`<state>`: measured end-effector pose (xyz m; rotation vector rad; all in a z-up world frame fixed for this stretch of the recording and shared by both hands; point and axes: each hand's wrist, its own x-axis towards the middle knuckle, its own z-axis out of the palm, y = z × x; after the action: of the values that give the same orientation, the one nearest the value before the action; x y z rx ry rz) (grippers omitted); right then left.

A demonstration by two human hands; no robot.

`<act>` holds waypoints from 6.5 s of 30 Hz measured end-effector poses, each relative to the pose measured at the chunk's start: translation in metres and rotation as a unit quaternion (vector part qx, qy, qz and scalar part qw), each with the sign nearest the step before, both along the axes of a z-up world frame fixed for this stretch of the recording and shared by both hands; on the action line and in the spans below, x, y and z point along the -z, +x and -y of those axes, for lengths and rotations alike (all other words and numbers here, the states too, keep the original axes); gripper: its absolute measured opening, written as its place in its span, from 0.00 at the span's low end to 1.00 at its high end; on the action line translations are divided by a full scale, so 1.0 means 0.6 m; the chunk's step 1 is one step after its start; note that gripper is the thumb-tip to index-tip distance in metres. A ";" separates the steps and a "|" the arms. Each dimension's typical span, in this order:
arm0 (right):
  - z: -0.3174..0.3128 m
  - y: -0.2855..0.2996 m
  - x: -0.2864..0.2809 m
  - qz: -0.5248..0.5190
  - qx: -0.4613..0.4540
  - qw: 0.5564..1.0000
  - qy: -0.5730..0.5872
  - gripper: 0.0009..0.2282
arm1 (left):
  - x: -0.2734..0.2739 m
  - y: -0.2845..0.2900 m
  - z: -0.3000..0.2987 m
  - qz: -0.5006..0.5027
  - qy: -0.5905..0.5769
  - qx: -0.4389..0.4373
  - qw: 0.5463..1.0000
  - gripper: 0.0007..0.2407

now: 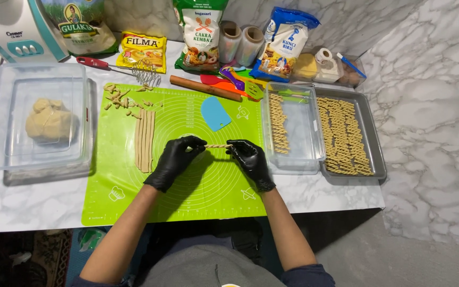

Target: The person shapes dough into twists on a silicone mat and places them into metal trays.

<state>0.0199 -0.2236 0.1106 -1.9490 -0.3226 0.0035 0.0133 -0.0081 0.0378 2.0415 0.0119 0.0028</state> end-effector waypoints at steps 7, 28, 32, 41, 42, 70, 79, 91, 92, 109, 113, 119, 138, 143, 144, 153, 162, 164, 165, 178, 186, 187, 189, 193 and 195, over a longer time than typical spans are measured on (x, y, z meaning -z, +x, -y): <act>0.070 -0.010 0.061 -0.165 0.014 0.953 0.256 0.12 | -0.092 -0.052 0.024 0.003 -0.165 0.006 0.986 0.10; 0.205 -0.009 -0.159 0.024 0.077 0.989 -0.125 0.09 | 0.001 -0.124 0.020 0.168 0.066 0.067 0.981 0.11; 0.278 0.104 -0.146 0.137 0.042 0.968 -0.208 0.10 | 0.047 -0.163 -0.017 0.239 0.250 0.061 0.936 0.18; 0.293 0.371 -0.018 0.160 0.103 0.956 -0.223 0.09 | 0.058 -0.167 -0.016 0.234 0.299 -0.008 0.925 0.19; 0.297 0.393 0.000 0.160 0.117 0.957 -0.212 0.09 | 0.057 -0.169 -0.015 0.247 0.303 -0.017 0.920 0.19; 0.052 0.012 0.018 0.090 -0.009 0.982 -0.167 0.06 | 0.098 0.048 -0.175 0.129 0.376 -0.071 0.915 0.14; 0.106 -0.108 -0.004 -0.162 -0.327 0.880 0.303 0.17 | 0.111 0.152 -0.239 0.153 0.467 -0.057 0.869 0.05; 0.083 -0.086 -0.052 -0.061 -0.220 0.926 0.301 0.09 | 0.067 0.146 -0.248 0.134 0.467 0.004 0.874 0.07; 0.044 -0.083 -0.034 -0.104 -0.130 0.968 0.187 0.10 | 0.069 0.143 -0.247 0.139 0.475 -0.001 0.869 0.06; -0.008 -0.063 0.025 -0.148 -0.051 0.984 0.081 0.16 | -0.189 0.024 -0.107 0.015 0.068 0.018 0.997 0.05; -0.041 -0.033 0.002 -0.071 -0.132 0.986 0.076 0.35 | -0.233 -0.011 -0.037 0.006 -0.187 0.098 0.978 0.12; -0.032 -0.022 0.012 -0.073 -0.116 0.989 0.050 0.10 | -0.164 -0.021 -0.045 0.011 -0.225 -0.021 0.974 0.11; -0.001 -0.001 0.088 0.389 -0.026 0.824 -0.410 0.23 | -0.014 -0.147 0.049 0.061 0.472 0.021 0.879 0.26; -0.019 0.008 0.120 0.397 -0.011 0.799 -0.451 0.25 | 0.005 -0.115 0.042 -0.038 0.380 0.046 0.923 0.28; -0.021 0.005 0.124 0.380 -0.016 0.811 -0.446 0.26 | 0.008 -0.106 0.035 -0.043 0.360 0.049 0.931 0.27; -0.019 -0.137 0.101 0.269 -0.077 0.846 -0.453 0.30 | 0.045 -0.007 -0.028 -0.010 0.330 0.071 0.941 0.26; 0.022 -0.057 0.097 0.167 0.024 0.968 -0.184 0.10 | 0.136 0.033 -0.065 0.088 0.307 -0.066 0.945 0.08; 0.043 -0.030 0.143 0.241 0.033 0.928 -0.282 0.07 | 0.151 0.027 -0.065 0.097 0.298 -0.053 0.948 0.06; 0.053 -0.014 0.166 0.312 0.042 0.872 -0.375 0.03 | 0.158 0.026 -0.065 0.108 0.289 -0.039 0.951 0.05; -0.035 -0.003 0.095 0.355 -0.065 0.855 -0.374 0.21 | 0.006 -0.153 0.062 0.110 0.490 -0.024 0.864 0.20; -0.043 -0.101 0.076 0.210 -0.141 0.864 -0.435 0.27 | 0.006 -0.093 0.008 -0.028 0.379 0.051 0.924 0.25; -0.042 -0.113 0.077 0.211 -0.141 0.864 -0.434 0.27 | 0.013 -0.081 -0.001 -0.028 0.379 0.050 0.924 0.25; -0.037 -0.140 0.080 0.193 -0.149 0.844 -0.477 0.29 | 0.026 -0.061 -0.016 -0.018 0.361 0.074 0.929 0.26; -0.020 -0.128 0.068 0.137 -0.186 0.842 -0.488 0.30 | 0.048 -0.035 -0.034 0.003 0.329 0.089 0.940 0.26; -0.002 -0.096 0.084 0.179 -0.144 0.848 -0.477 0.24 | 0.050 -0.024 -0.041 0.023 0.283 0.037 0.958 0.20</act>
<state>-0.0375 -0.2222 0.0605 -2.8692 -1.0119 -0.0050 -0.0009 0.0163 0.0080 2.6138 -0.1065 0.0059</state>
